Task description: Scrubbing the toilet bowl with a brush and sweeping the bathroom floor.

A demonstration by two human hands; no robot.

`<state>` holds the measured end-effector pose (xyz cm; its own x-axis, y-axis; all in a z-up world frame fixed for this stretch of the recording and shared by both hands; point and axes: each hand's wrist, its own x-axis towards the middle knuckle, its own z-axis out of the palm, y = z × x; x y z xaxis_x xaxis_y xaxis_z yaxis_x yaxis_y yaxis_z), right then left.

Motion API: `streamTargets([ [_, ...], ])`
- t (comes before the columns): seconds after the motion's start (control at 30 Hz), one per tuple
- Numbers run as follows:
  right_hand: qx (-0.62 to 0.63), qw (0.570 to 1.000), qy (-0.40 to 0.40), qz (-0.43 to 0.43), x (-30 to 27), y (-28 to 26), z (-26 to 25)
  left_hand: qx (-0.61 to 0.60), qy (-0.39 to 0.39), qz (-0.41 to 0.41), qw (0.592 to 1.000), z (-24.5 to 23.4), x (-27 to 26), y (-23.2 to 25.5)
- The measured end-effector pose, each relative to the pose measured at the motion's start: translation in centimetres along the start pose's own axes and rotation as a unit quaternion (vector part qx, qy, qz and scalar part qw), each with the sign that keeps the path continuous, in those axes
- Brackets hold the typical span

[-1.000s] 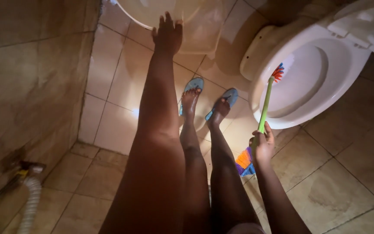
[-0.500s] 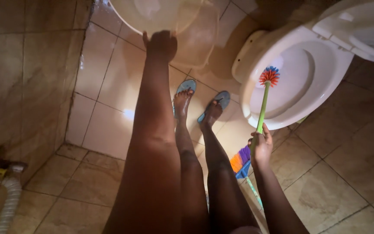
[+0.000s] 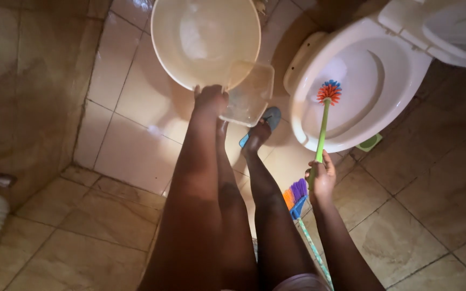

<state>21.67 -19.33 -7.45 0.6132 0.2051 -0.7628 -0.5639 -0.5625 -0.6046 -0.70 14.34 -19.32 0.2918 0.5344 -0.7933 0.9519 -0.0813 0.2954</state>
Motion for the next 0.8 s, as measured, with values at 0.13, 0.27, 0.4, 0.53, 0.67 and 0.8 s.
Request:
streamTargets([
  [0.13,0.02,1.0,-0.021,-0.004,0.3,1.5,-1.9,-0.004,-0.029,-0.01,1.0,3.9,-3.1,-0.3],
  [0.27,-0.022,0.999,-0.036,-0.019,0.4,2.3,-3.5,-0.028,-0.004,0.002,1.0,7.4,-5.6,-0.3],
  [0.4,-0.031,0.998,-0.038,-0.034,0.6,2.7,-4.6,-0.034,-0.039,-0.003,0.999,9.4,-8.3,-0.3],
  [0.53,-0.022,0.999,-0.029,-0.023,1.4,2.8,-4.8,-0.037,-0.07,-0.005,0.997,10.9,-9.1,-1.4],
  [0.67,-0.012,0.998,-0.035,-0.041,2.3,2.4,-4.3,-0.081,-0.164,-0.035,0.982,12.7,-5.4,-4.1],
  [0.8,-0.039,0.997,-0.039,-0.063,2.4,2.7,-5.0,-0.281,-0.1,-0.034,0.954,13.5,0.9,-8.2],
])
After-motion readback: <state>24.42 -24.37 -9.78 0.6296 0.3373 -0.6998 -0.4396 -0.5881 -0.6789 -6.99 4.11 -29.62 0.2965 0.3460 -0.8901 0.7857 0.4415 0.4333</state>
